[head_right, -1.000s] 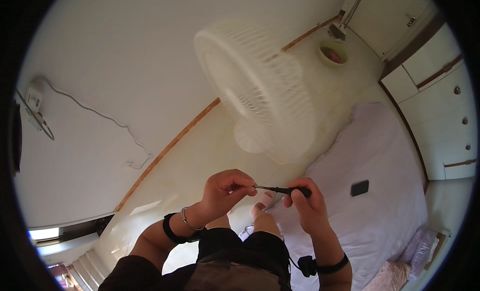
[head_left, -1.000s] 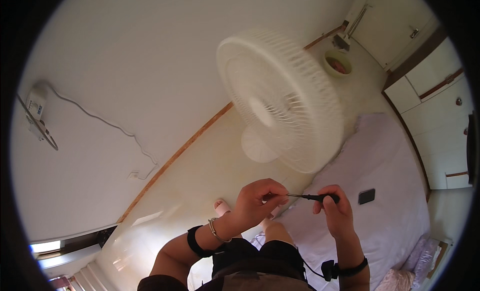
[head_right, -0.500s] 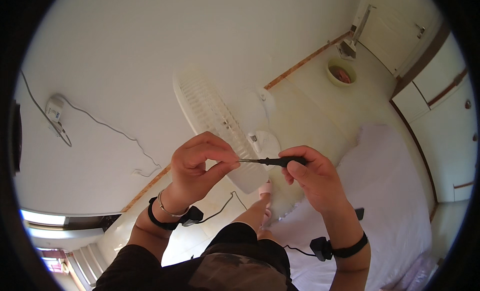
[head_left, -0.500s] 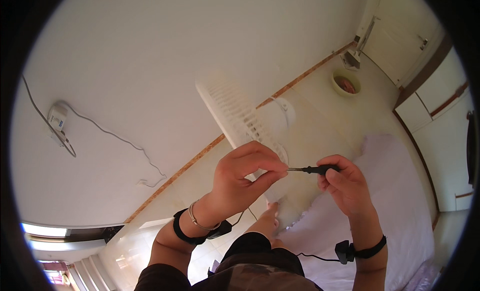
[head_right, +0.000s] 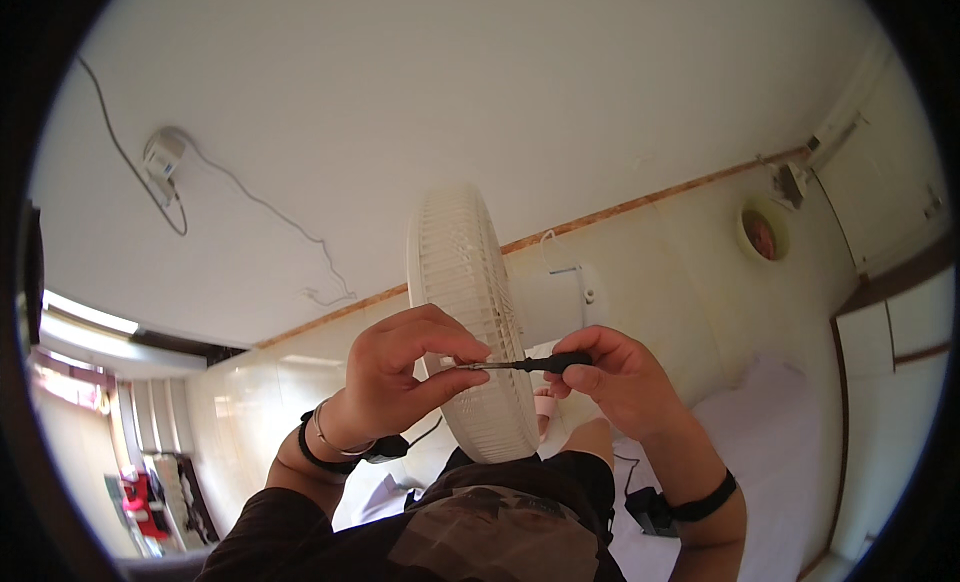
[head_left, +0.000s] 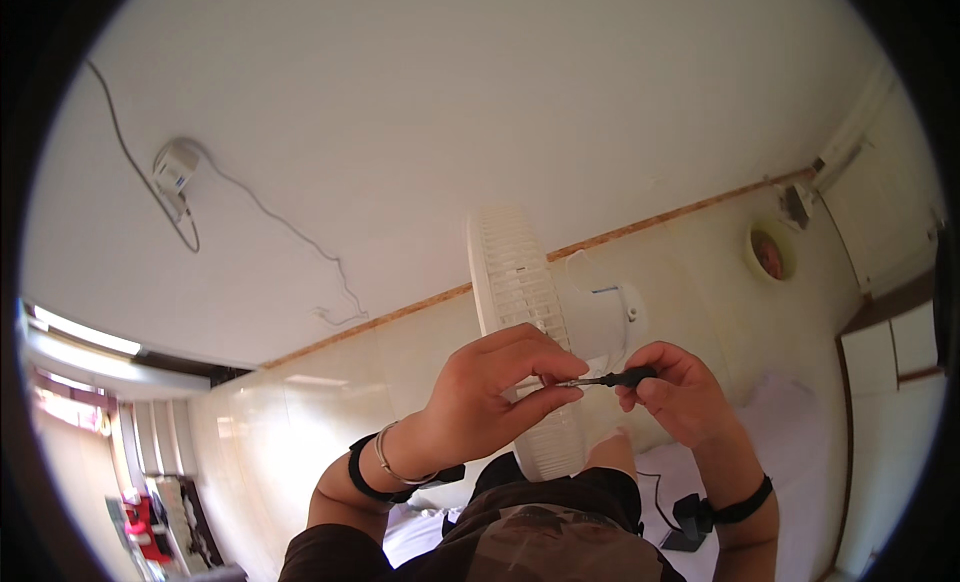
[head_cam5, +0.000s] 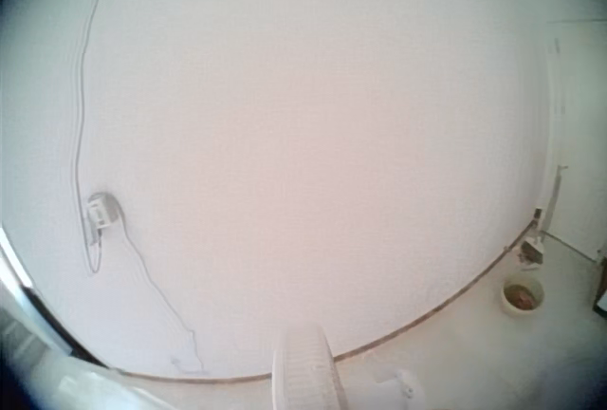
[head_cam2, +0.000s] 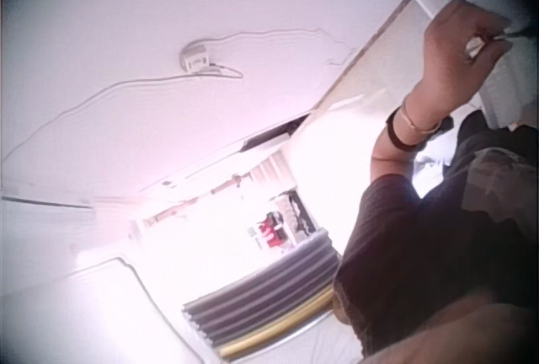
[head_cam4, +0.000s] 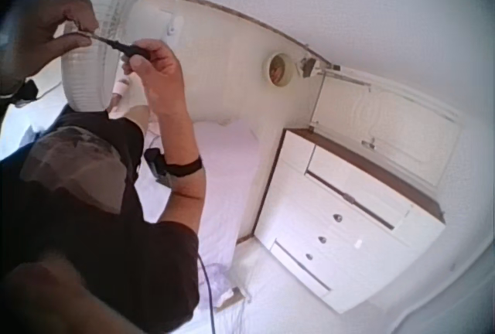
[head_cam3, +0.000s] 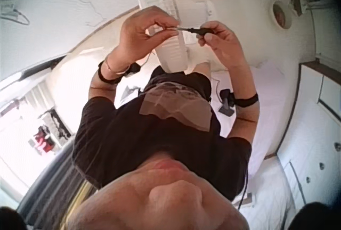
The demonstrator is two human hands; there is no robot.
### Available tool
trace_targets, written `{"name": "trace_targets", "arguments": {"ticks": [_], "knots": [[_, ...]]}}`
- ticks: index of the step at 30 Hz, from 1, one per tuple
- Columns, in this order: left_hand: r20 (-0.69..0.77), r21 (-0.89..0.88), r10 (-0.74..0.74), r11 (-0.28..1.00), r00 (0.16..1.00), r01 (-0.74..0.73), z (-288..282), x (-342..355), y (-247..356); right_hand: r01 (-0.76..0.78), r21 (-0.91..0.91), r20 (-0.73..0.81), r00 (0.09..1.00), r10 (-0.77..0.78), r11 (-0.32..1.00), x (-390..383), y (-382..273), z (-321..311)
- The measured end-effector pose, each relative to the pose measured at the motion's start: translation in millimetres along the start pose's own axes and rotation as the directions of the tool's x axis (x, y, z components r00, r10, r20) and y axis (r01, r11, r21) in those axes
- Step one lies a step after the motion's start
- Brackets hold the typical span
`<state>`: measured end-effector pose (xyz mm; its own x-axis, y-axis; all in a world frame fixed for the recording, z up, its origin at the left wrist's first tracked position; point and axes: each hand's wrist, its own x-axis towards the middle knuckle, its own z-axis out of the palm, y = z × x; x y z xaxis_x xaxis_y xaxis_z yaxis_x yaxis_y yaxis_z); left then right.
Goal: The person repairs a white pedestal fan by using a screwdriver to tighten or adjust components on the fan's safety grille and motor housing.
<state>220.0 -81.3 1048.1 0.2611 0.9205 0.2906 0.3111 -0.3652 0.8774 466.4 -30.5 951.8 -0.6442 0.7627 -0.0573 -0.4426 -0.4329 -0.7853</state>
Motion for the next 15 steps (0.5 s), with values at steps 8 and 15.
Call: {"name": "trace_targets", "arguments": {"ticks": [8,15], "knots": [[-0.194,0.183,-0.142,0.967,0.971,0.178,23.1,2.7,10.3,-0.246,0.052,0.242,0.944,0.226,0.968,41.4,-9.8,-35.0],[-0.341,0.253,-0.254,0.902,0.905,0.349,50.9,10.1,28.8,-0.533,0.164,0.441,0.792,0.422,0.830,71.2,-4.5,-60.6]]}}
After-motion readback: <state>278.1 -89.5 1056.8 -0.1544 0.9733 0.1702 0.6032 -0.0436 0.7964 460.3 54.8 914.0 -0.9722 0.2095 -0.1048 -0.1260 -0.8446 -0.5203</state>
